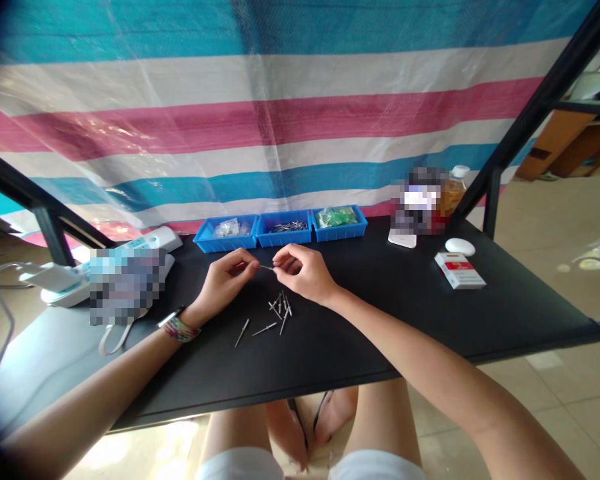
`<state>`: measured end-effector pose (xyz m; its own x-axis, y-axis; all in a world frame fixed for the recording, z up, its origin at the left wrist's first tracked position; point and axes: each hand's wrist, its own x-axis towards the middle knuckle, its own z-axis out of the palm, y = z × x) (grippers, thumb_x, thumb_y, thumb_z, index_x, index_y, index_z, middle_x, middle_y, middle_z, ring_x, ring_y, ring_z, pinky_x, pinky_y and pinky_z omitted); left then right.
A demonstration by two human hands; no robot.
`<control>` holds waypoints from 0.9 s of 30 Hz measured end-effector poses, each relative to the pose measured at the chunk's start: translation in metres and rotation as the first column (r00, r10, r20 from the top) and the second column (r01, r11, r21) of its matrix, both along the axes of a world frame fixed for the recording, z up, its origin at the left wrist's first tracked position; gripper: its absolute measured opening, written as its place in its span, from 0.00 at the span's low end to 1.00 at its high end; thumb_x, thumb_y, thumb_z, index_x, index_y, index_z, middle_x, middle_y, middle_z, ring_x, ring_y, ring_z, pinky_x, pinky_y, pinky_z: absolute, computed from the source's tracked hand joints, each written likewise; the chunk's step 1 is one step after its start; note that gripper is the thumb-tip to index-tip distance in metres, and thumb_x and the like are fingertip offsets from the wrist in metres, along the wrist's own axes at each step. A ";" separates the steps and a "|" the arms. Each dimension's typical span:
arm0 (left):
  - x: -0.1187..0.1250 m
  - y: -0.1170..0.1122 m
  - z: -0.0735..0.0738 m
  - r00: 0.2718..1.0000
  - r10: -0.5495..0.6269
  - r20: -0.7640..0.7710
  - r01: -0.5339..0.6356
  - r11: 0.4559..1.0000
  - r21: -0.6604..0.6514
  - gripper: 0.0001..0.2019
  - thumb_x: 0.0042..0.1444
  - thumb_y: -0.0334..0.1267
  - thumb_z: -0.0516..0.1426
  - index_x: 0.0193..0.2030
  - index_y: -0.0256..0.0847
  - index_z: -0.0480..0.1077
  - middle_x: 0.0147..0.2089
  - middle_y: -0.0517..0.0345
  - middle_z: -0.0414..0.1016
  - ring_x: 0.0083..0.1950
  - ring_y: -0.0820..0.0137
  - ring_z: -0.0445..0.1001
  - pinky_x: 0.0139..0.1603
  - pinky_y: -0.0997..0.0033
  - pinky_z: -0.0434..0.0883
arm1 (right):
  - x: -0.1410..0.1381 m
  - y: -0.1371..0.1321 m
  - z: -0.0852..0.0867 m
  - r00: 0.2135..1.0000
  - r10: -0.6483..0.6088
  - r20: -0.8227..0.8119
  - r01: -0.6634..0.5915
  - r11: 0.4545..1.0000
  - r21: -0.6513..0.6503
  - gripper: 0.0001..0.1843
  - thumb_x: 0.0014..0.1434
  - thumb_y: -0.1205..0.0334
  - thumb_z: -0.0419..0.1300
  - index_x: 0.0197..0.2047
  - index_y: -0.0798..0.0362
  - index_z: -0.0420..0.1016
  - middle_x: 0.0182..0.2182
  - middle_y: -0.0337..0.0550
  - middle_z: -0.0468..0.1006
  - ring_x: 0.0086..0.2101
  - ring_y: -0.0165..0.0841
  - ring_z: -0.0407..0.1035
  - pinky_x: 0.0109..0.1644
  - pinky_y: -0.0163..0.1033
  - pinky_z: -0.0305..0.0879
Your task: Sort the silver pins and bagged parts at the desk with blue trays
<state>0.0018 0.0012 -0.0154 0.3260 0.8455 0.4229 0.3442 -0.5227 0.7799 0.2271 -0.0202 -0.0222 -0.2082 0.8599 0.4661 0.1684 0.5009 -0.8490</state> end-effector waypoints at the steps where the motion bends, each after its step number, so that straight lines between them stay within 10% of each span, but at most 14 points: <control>1: 0.000 0.000 0.000 1.000 0.005 0.005 -0.005 1.000 -0.006 0.18 0.66 0.52 0.61 0.34 0.40 0.73 0.33 0.57 0.73 0.35 0.69 0.69 0.37 0.70 0.68 | 0.000 0.000 0.000 1.000 0.007 0.019 -0.008 1.000 0.013 0.06 0.59 0.63 0.68 0.39 0.51 0.77 0.38 0.43 0.82 0.35 0.34 0.78 0.38 0.37 0.74; 12: 0.000 -0.001 0.000 0.999 -0.041 -0.017 0.041 0.998 -0.053 0.21 0.66 0.56 0.61 0.33 0.40 0.74 0.33 0.55 0.77 0.35 0.67 0.74 0.38 0.69 0.71 | 0.002 0.002 0.008 0.997 -0.062 0.055 0.057 0.994 0.092 0.04 0.62 0.62 0.65 0.34 0.50 0.76 0.34 0.43 0.78 0.32 0.34 0.74 0.34 0.38 0.71; 19: 0.000 -0.002 0.008 0.950 -0.245 -0.194 0.242 0.970 -0.037 0.13 0.68 0.46 0.59 0.44 0.41 0.82 0.45 0.50 0.80 0.45 0.62 0.79 0.49 0.64 0.75 | 0.023 0.053 0.011 0.925 -0.380 0.018 0.377 0.922 0.083 0.09 0.65 0.59 0.62 0.42 0.53 0.83 0.33 0.45 0.82 0.24 0.34 0.71 0.34 0.41 0.67; 27: 0.002 -0.005 0.010 0.846 -0.359 -0.393 0.387 0.922 -0.009 0.13 0.63 0.39 0.62 0.52 0.45 0.83 0.46 0.52 0.79 0.49 0.61 0.76 0.57 0.60 0.72 | 0.039 0.048 -0.004 0.924 -0.322 0.206 0.265 0.928 0.263 0.13 0.61 0.73 0.57 0.37 0.53 0.83 0.37 0.44 0.86 0.26 0.31 0.67 0.36 0.38 0.64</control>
